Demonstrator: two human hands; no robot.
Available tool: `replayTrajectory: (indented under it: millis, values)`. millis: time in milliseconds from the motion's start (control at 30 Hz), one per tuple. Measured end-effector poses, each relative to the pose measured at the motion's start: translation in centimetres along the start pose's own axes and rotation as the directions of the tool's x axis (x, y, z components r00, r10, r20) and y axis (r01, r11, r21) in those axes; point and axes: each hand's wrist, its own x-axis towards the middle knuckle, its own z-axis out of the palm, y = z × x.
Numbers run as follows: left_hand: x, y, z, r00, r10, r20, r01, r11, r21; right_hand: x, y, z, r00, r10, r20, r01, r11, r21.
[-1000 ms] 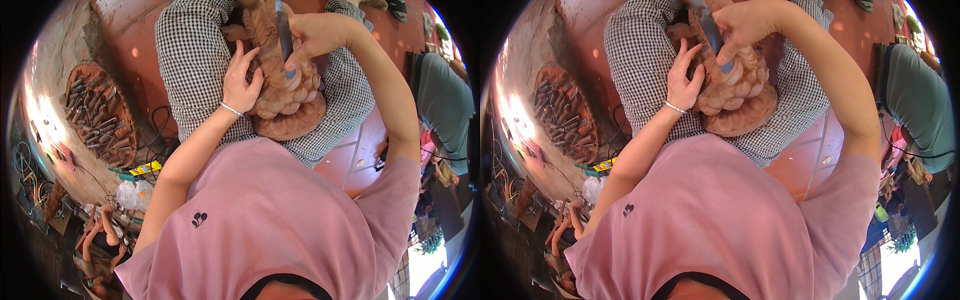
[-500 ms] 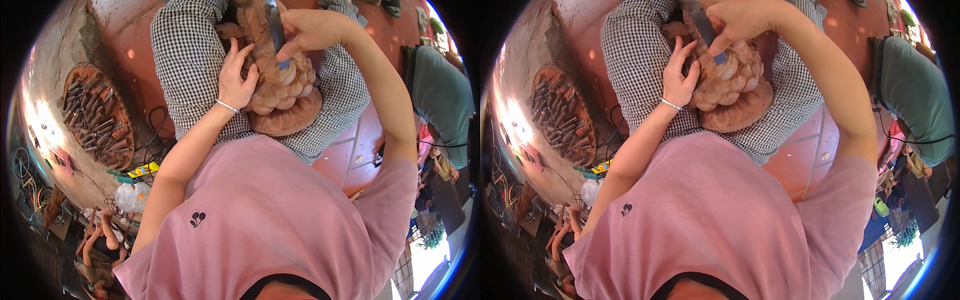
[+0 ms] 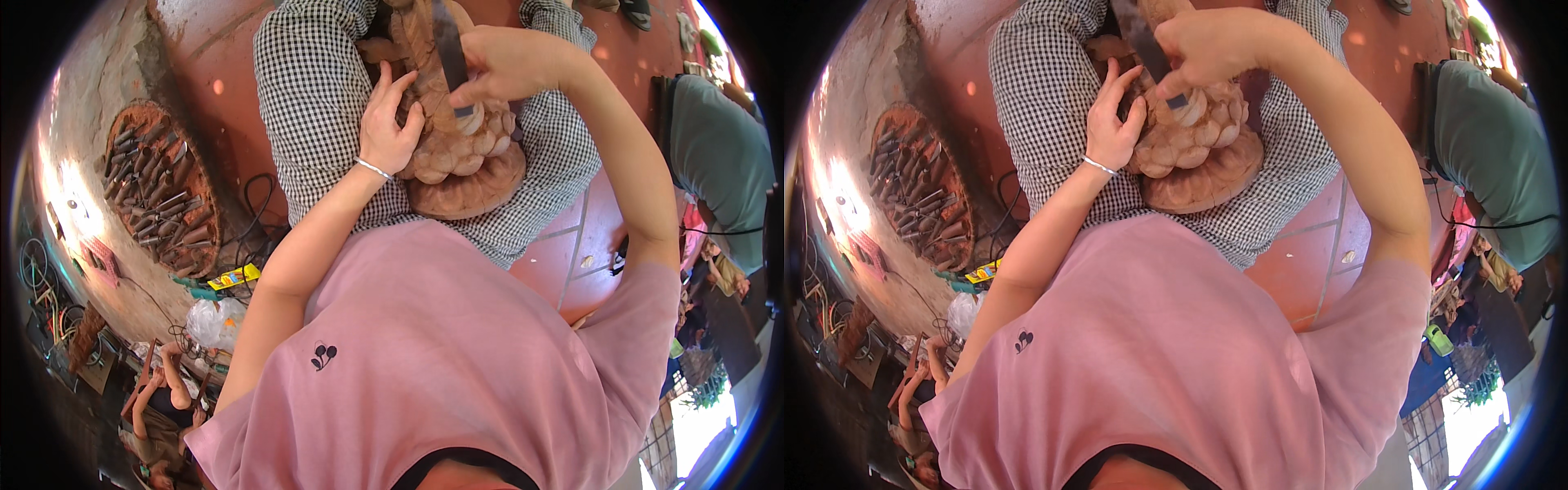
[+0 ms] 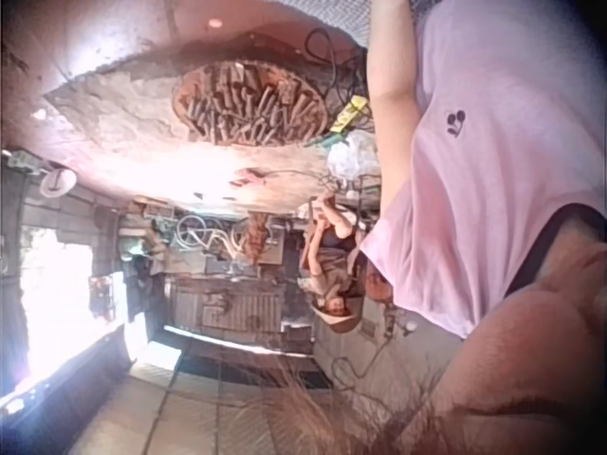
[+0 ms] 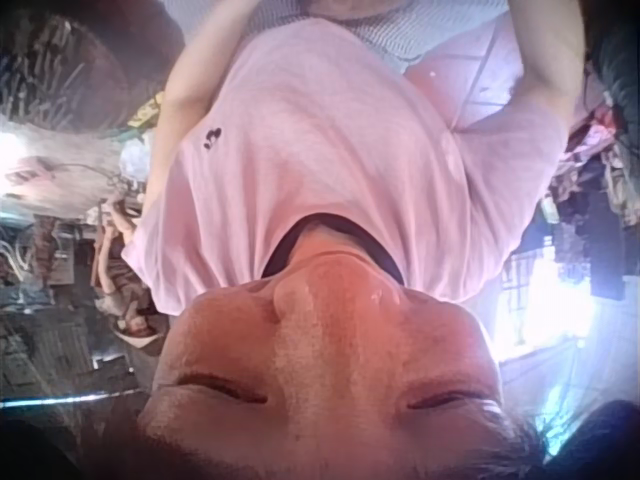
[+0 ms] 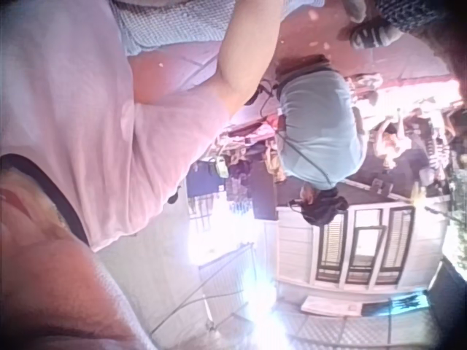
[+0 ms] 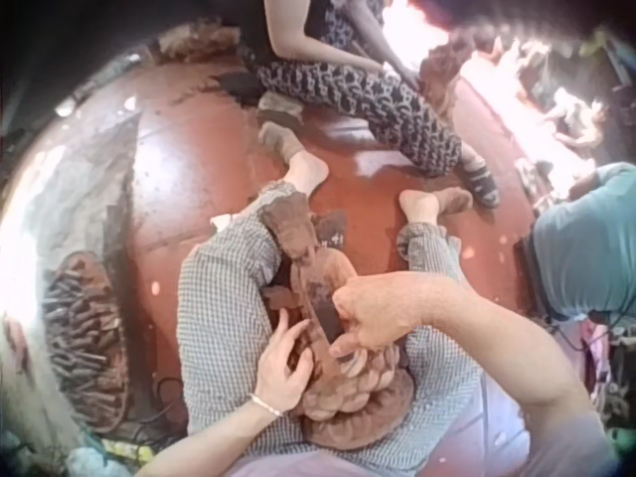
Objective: The person sits on the floor and uses a carving knife to shape a large piece of wood resting on their lap. They repeatedly scrape and carve the surface, occasionally adjusting the wood's position and switching tools from a basket nearby.
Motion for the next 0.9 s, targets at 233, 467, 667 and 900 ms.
replayTrajectory:
  millis: [233,467,667,900]
  values:
    - [0.1,-0.3,0.1,1.000,0.008,-0.004,-0.008,0.999,0.034,0.2,1.9,-0.3,0.953,0.296,0.061,-0.294,0.862,0.413]
    - [0.2,-0.2,0.0,1.000,-0.017,0.004,0.017,1.000,-0.002,-0.5,3.7,0.0,0.976,0.171,0.135,-0.216,0.831,0.513]
    - [0.0,0.2,0.0,0.999,-0.039,0.014,0.039,0.999,-0.026,-1.8,4.8,1.4,0.990,0.140,0.002,-0.112,0.784,0.610]
    - [0.0,-0.1,0.1,1.000,-0.027,0.005,0.027,1.000,-0.012,-2.7,5.4,3.9,0.944,0.256,-0.208,-0.053,0.740,0.670]
